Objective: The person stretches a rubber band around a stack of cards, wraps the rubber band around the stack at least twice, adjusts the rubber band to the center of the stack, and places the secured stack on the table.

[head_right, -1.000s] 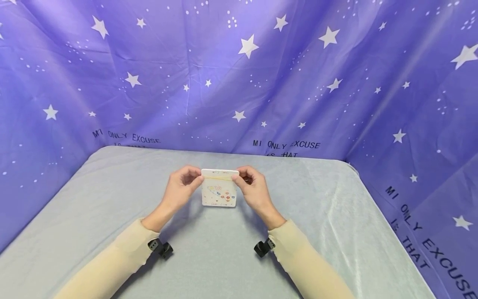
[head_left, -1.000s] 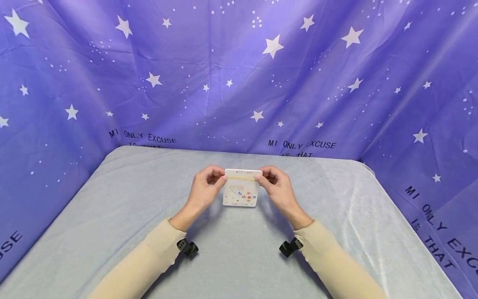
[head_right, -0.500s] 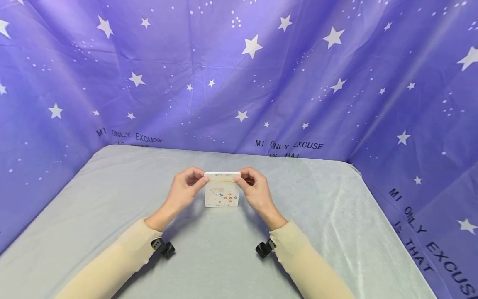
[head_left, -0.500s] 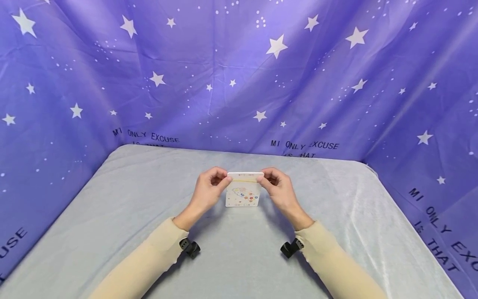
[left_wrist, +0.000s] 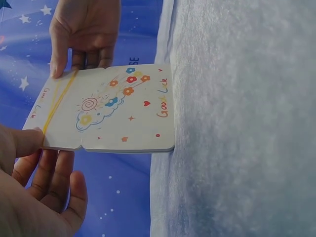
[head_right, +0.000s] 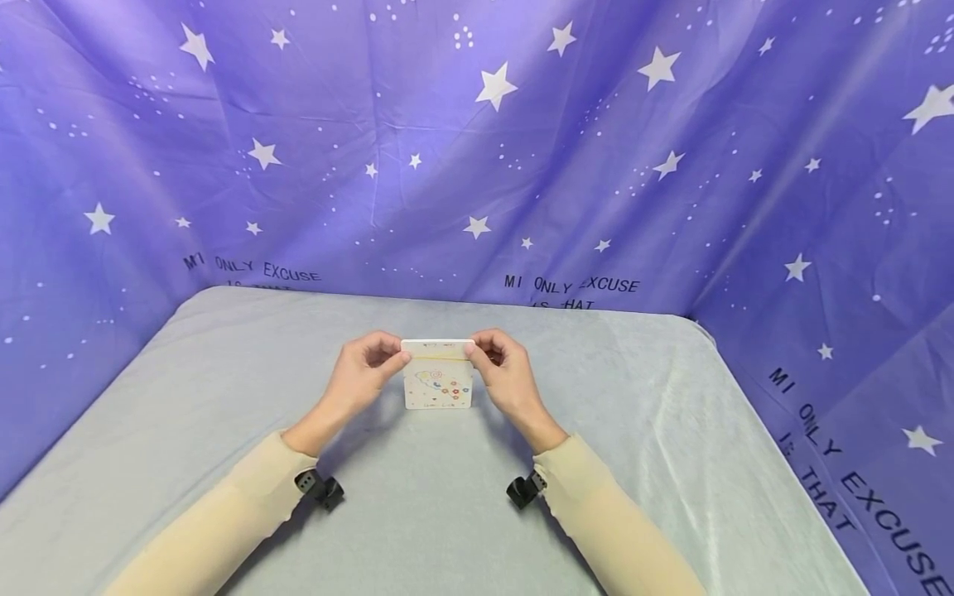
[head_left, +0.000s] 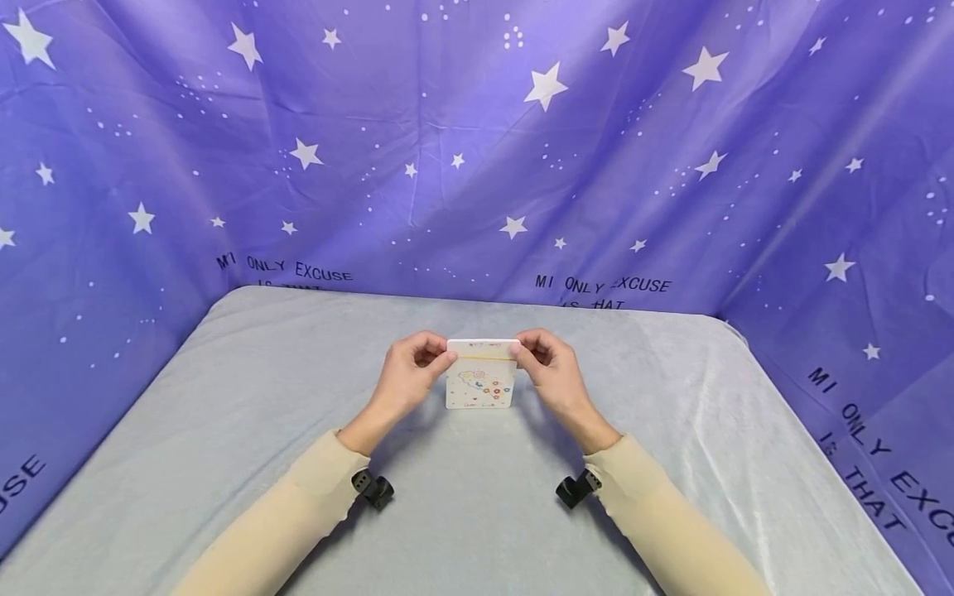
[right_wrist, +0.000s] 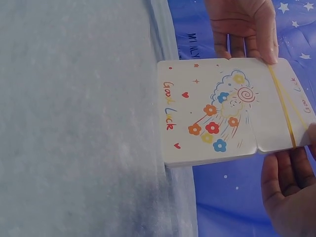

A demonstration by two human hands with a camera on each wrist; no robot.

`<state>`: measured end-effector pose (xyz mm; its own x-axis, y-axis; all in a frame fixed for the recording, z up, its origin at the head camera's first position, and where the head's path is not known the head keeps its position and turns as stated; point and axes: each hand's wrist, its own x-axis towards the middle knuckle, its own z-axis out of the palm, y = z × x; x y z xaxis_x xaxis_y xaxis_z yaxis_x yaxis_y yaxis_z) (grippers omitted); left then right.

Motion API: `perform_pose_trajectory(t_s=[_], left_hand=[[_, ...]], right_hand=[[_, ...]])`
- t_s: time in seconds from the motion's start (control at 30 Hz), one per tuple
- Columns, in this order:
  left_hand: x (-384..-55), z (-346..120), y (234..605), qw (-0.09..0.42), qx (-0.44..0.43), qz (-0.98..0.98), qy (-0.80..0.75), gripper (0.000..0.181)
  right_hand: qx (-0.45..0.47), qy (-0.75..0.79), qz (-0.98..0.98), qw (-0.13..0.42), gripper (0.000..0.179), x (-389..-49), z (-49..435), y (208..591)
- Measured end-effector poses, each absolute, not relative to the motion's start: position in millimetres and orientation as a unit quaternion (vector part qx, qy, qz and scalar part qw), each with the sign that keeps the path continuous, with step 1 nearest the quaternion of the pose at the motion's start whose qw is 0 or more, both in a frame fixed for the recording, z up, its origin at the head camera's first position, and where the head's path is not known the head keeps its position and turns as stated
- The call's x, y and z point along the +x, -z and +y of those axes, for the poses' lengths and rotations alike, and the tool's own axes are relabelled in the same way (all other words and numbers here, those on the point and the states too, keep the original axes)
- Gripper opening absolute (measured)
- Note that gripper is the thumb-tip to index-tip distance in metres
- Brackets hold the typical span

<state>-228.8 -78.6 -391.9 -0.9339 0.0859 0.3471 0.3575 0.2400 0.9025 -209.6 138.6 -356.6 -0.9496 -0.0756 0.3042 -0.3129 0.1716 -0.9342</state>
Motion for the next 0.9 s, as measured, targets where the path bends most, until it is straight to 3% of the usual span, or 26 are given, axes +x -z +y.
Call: perform_pose_trajectory(t_s=[0.9], left_hand=[[-232, -83, 395, 0.082, -0.144, -0.806, 0.568, 0.005]], right_hand=[[0.132, -0.605, -0.785, 0.033, 0.012, -234, 153, 392]])
